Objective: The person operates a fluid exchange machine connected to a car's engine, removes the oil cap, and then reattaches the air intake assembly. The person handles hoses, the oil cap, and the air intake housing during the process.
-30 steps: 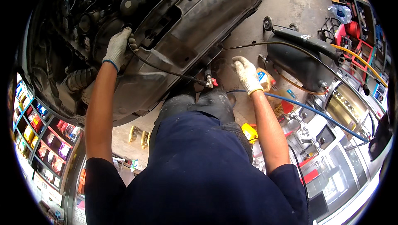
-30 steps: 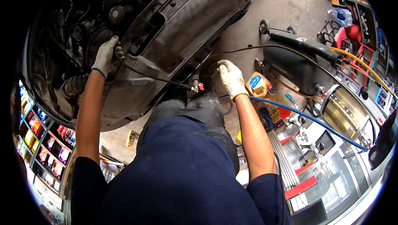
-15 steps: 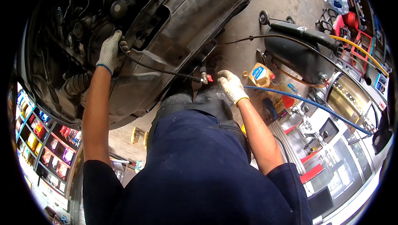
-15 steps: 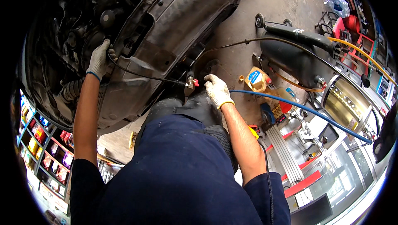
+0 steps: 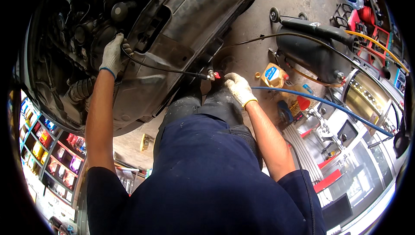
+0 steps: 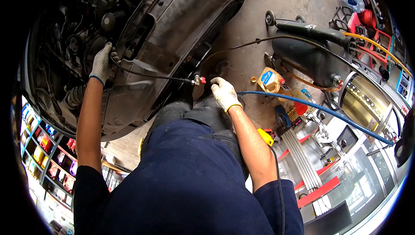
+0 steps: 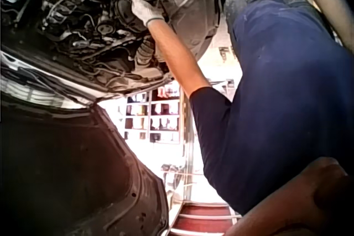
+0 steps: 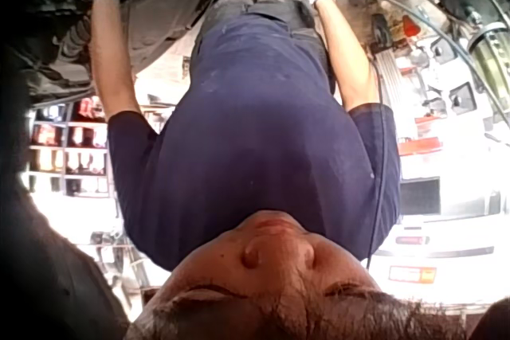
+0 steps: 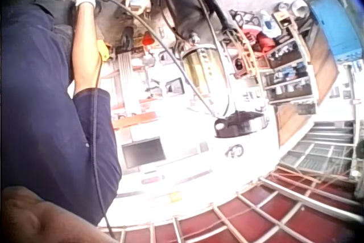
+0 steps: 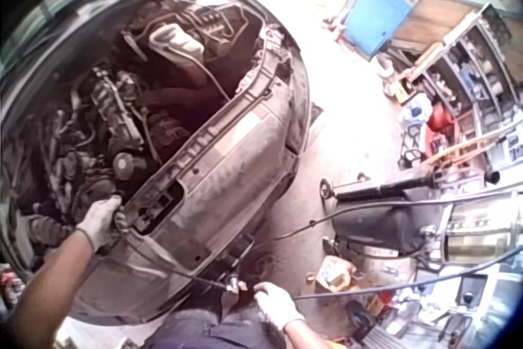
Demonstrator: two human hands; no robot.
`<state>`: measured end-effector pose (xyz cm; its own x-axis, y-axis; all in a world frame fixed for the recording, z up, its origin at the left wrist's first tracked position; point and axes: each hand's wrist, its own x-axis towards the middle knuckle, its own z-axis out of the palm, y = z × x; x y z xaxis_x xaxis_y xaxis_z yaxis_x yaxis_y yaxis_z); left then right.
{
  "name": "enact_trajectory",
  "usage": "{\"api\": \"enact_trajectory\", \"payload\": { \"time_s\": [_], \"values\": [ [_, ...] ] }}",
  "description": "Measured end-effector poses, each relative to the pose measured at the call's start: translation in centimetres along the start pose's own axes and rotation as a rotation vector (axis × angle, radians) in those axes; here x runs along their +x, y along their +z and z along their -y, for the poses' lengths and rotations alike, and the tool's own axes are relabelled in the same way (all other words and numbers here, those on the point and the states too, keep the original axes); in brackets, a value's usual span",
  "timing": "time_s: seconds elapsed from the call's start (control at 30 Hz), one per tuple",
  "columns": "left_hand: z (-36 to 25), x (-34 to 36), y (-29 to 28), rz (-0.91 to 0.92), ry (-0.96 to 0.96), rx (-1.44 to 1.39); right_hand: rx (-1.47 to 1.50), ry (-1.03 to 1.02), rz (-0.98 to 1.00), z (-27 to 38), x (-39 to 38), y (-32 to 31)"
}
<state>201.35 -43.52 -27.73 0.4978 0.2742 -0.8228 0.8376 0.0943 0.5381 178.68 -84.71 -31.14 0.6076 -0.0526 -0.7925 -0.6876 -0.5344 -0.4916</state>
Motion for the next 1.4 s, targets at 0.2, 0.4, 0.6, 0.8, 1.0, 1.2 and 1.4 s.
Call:
{"api": "enact_trajectory", "payload": {
  "time_s": [0.2,0.4,0.6,0.8,1.0,1.2,1.4],
  "values": [
    [0.2,0.2,-0.2,0.002,0.012,-0.016,0.001,0.017,-0.006,0.3,-0.4,-0.4],
    [0.3,0.2,-0.2,-0.021,-0.004,-0.033,-0.002,0.020,0.013,0.5,0.0,-0.5],
    [0.1,0.3,0.2,-0.070,-0.001,0.016,0.312,0.213,0.069,0.1,2.3,1.4],
    [0.0,0.6,1.3,-0.125,-0.007,0.009,0.661,0.351,0.057,0.8,5.1,4.1],
    [-0.2,0.1,0.8,-0.167,0.052,0.127,0.673,0.474,0.096,3.7,5.8,4.5],
    [-0.5,2.1,1.1,-0.119,0.010,0.086,0.752,0.449,0.080,2.1,7.4,6.6],
    [0.0,4.1,-0.2,-0.102,-0.048,0.019,0.849,0.459,0.160,2.3,7.4,6.9]
  ]
}}
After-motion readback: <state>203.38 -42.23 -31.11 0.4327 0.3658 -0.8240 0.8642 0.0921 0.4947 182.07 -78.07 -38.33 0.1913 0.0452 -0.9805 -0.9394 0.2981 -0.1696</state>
